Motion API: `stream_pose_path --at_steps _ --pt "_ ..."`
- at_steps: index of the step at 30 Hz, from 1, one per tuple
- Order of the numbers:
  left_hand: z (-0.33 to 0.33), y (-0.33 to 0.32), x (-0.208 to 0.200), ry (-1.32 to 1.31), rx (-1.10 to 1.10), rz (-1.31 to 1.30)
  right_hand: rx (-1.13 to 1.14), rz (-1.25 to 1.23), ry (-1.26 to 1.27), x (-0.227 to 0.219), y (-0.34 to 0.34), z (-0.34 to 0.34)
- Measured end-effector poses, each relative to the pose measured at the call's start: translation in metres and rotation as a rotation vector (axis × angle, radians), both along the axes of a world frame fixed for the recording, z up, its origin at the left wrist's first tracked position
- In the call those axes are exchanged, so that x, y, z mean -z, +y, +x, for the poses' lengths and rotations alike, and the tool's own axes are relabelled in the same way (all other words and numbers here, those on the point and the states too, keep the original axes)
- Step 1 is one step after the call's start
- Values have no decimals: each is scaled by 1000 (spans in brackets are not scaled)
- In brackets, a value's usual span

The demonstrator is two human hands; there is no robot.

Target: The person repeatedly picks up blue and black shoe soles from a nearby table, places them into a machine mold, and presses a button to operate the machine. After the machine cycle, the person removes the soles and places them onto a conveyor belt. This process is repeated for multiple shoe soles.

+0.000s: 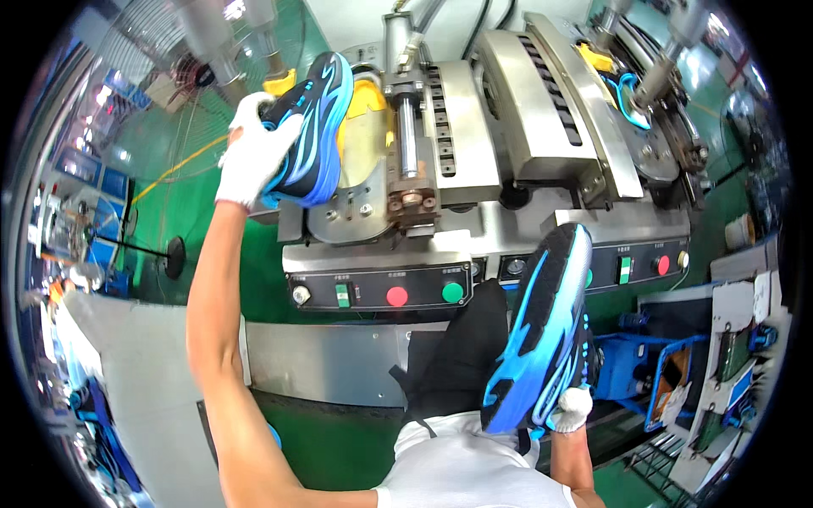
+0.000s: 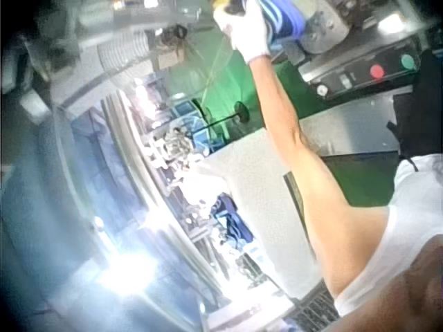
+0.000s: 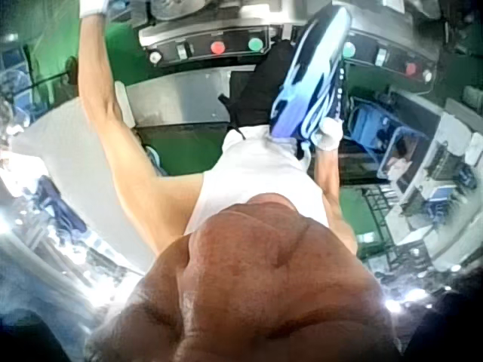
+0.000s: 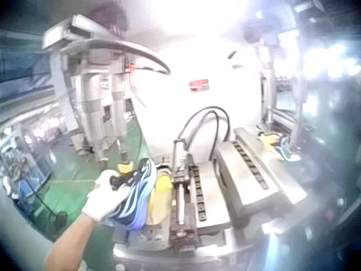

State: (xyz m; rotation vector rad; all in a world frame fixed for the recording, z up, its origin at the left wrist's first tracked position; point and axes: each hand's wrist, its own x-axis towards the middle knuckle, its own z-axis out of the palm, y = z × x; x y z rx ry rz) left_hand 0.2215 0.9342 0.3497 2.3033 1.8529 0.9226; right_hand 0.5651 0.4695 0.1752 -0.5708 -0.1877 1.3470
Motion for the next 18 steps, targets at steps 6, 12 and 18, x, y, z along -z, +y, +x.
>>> stream_pose_path --at_steps 6,12,18 --pt "-108 -207 40 -191 -84 170 -69 -180 -274 -58 97 -39" --pt "-205 -362 164 -52 -468 -88 -392 53 -499 -148 308 -129" --pt "-219 -423 271 0 -554 -266 -489 -274 -1149 -125 512 -150"
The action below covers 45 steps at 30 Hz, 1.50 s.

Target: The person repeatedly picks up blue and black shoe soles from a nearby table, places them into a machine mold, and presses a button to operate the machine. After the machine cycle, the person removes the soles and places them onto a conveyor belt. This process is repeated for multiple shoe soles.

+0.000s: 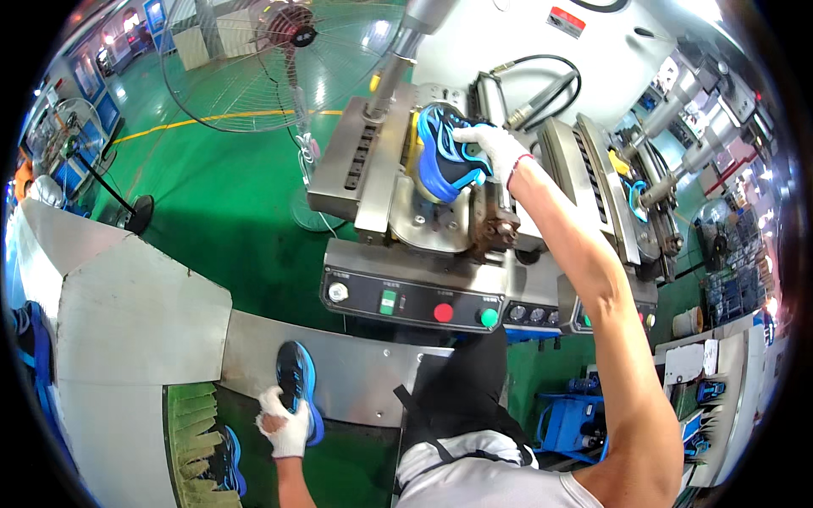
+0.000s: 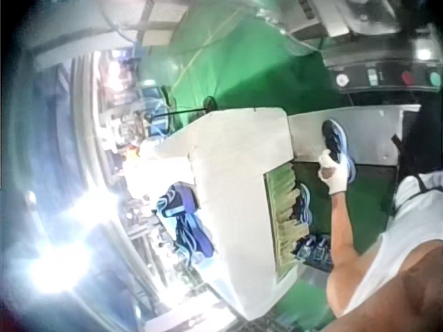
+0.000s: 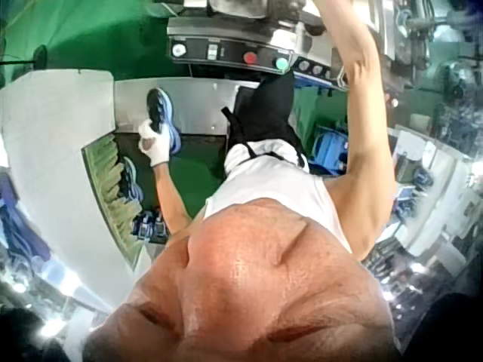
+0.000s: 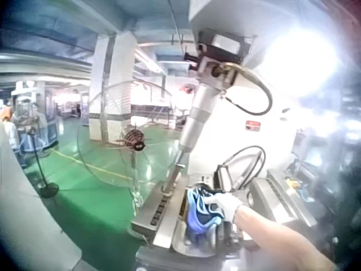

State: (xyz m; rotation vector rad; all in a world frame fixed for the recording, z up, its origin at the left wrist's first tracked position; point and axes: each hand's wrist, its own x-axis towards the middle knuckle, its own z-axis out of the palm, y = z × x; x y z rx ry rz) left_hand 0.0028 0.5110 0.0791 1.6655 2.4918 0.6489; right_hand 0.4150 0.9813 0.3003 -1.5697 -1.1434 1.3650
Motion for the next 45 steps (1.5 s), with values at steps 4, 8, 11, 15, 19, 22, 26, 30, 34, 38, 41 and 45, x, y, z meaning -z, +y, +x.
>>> stream_pose_path --at_steps 4,8,11,15,19,22,26,30,34,38,41,45 --pt "4 -19 24 -128 -42 -32 86 24 -522 29 39 -38" --pt "4 -25 31 -141 -10 -54 66 23 -515 80 99 -30" --pt "2 -26 41 -149 12 -63 -12 81 -996 93 90 -37" --pt "4 -26 34 -110 -41 -103 -61 83 -994 84 71 -68" --pt "40 2 32 -128 -176 -84 -157 107 -750 92 80 -14" --pt "62 4 10 -233 -233 -183 -108 299 -832 20 -26 -77" --pt "50 -5 2 -159 11 -238 -334 851 -558 42 -203 -47" --pt "18 10 24 -123 479 32 -346 728 -929 126 -315 10" --pt "28 43 4 -234 480 -23 -457 608 -1326 208 -316 31" --pt "110 63 -76 -228 652 108 -460 466 -826 145 -365 38" --pt "197 65 -112 -232 829 121 -374 280 -428 125 -442 49" --pt "324 54 -126 -323 1180 88 -141 264 -512 139 -516 60"
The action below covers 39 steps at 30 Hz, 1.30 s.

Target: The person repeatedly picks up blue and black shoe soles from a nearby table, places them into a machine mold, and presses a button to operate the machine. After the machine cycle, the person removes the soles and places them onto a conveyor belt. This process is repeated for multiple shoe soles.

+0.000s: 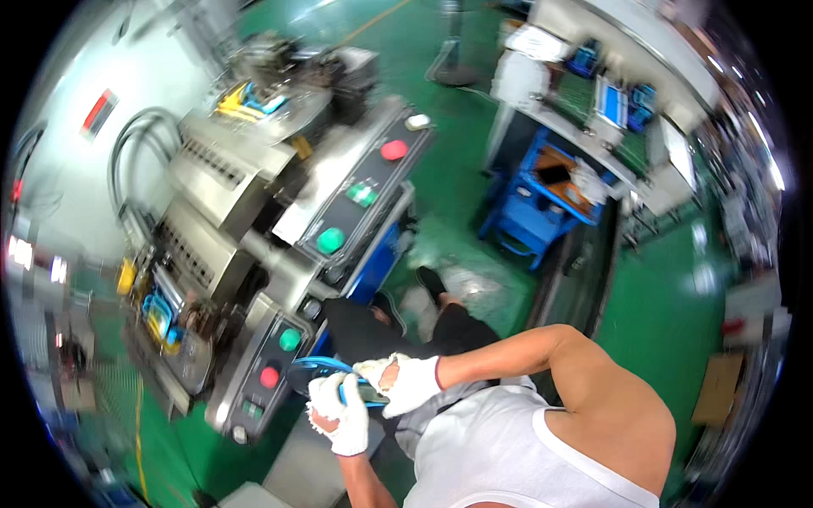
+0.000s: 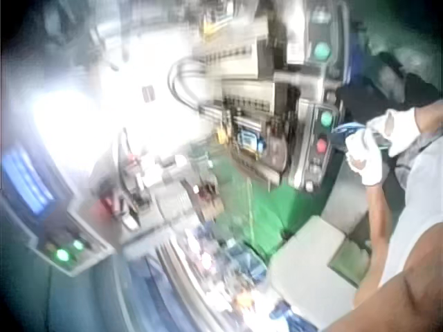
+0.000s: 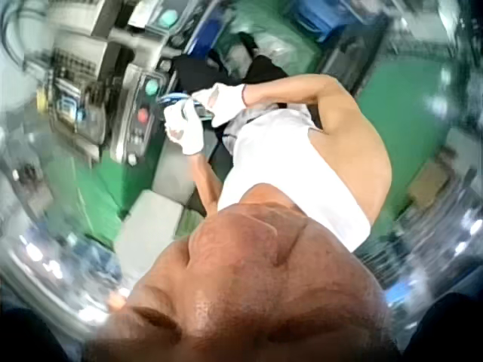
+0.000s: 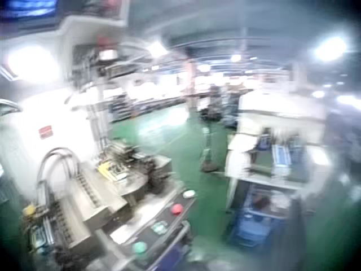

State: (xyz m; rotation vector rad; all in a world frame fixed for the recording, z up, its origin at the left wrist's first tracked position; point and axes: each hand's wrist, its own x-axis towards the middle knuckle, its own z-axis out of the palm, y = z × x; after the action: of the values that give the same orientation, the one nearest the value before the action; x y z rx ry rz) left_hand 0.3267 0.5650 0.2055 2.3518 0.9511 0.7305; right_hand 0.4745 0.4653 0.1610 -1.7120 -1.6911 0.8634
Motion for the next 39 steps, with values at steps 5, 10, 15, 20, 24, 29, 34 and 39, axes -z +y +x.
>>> stream_pose_path --at_steps 5,10,15,20,24,29,34,39 --pt "149 -45 -45 -26 606 -22 587 174 130 3 -91 76" --pt "257 -107 -89 -300 1225 -27 1279 170 727 -7 -186 163" --pt "265 -104 -62 -281 1223 -21 1556 733 613 -55 -221 341" --pt "246 -75 3 19 1006 -89 1870 362 191 -106 -264 587" --pt "213 -58 48 180 798 -198 1904 77 -78 -100 -281 713" --pt "171 -56 77 301 494 -450 1841 27 53 -127 -239 721" --pt "128 -50 71 283 341 -403 1555 31 -431 -86 -288 738" --pt "-8 -30 67 441 -310 -354 1399 379 -769 11 -203 516"
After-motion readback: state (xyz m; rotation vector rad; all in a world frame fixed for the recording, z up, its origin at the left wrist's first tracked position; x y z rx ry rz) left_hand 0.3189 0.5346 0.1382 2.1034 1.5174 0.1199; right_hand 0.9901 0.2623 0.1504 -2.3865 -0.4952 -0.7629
